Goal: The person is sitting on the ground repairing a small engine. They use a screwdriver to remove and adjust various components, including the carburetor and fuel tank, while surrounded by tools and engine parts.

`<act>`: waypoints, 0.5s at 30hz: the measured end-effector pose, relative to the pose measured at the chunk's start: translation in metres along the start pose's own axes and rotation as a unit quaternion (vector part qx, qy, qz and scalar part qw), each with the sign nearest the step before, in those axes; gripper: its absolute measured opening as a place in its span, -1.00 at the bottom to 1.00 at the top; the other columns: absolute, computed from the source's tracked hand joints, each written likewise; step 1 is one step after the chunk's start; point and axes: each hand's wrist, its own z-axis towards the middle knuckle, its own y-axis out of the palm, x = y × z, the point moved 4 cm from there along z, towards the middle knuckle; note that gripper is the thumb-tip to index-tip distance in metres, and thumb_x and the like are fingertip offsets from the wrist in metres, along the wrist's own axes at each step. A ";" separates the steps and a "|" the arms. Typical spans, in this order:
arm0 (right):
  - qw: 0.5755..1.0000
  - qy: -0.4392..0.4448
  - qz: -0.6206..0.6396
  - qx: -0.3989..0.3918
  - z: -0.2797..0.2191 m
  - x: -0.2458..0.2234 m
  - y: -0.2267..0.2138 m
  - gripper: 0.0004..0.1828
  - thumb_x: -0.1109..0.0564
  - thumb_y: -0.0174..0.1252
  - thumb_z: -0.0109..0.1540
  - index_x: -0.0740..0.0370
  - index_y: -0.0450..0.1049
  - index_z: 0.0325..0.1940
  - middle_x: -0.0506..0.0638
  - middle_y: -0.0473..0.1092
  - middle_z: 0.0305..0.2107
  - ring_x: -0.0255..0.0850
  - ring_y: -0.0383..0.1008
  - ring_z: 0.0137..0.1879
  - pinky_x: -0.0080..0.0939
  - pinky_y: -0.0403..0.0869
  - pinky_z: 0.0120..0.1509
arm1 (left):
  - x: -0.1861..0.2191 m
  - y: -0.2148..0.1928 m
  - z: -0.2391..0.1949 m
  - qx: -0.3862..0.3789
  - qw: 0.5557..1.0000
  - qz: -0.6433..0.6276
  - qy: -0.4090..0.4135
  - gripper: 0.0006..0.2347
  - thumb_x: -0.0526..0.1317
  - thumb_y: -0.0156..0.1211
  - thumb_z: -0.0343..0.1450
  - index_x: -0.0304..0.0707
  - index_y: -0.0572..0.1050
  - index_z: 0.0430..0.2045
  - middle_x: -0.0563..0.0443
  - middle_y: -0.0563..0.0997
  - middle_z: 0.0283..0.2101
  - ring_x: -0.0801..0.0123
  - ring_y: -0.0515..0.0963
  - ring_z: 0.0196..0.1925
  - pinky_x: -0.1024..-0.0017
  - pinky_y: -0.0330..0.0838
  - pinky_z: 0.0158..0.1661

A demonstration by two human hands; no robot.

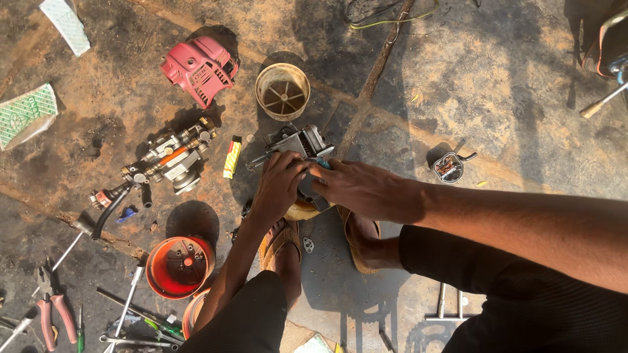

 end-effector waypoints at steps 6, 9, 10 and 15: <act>0.998 0.028 0.004 -0.048 -0.001 0.006 -0.006 -0.84 0.33 0.11 0.25 0.38 0.47 -0.08 0.09 0.36 -0.06 -0.30 0.46 -0.16 -0.35 0.61 -0.17 | -0.007 0.004 -0.004 0.011 0.999 -0.005 -0.040 -0.81 -0.22 0.21 0.47 -0.23 0.61 -0.08 -0.05 0.44 0.05 0.13 0.45 0.14 0.10 0.29 0.12; 0.997 0.029 -0.024 -0.071 0.003 0.006 -0.018 -0.62 0.37 0.09 0.23 0.37 0.39 0.16 0.09 0.38 -0.17 -0.31 0.46 -0.41 -0.36 0.56 -0.40 | -0.007 0.004 -0.006 0.032 0.999 0.008 -0.026 -0.82 -0.22 0.20 0.47 -0.15 0.62 -0.08 -0.04 0.45 0.11 0.12 0.44 0.17 0.09 0.29 0.13; 0.996 0.029 -0.025 -0.075 0.003 0.007 -0.021 -0.67 0.35 0.08 0.25 0.39 0.40 0.12 0.07 0.39 -0.23 -0.32 0.45 -0.44 -0.36 0.54 -0.45 | -0.007 0.004 -0.007 0.042 0.999 0.014 -0.017 -0.82 -0.22 0.20 0.47 -0.12 0.63 -0.07 -0.04 0.45 0.13 0.11 0.44 0.19 0.08 0.29 0.14; 0.992 0.049 -0.009 -0.117 -0.001 0.012 -0.031 -0.87 0.29 0.05 0.35 0.36 0.41 -0.03 -0.01 0.41 -0.50 -0.36 0.41 -0.56 -0.35 0.46 -0.56 | -0.013 0.008 -0.018 0.032 0.999 -0.017 -0.037 -0.76 -0.20 0.17 0.50 -0.08 0.59 0.04 -0.02 0.44 0.21 0.12 0.41 0.28 0.07 0.25 0.27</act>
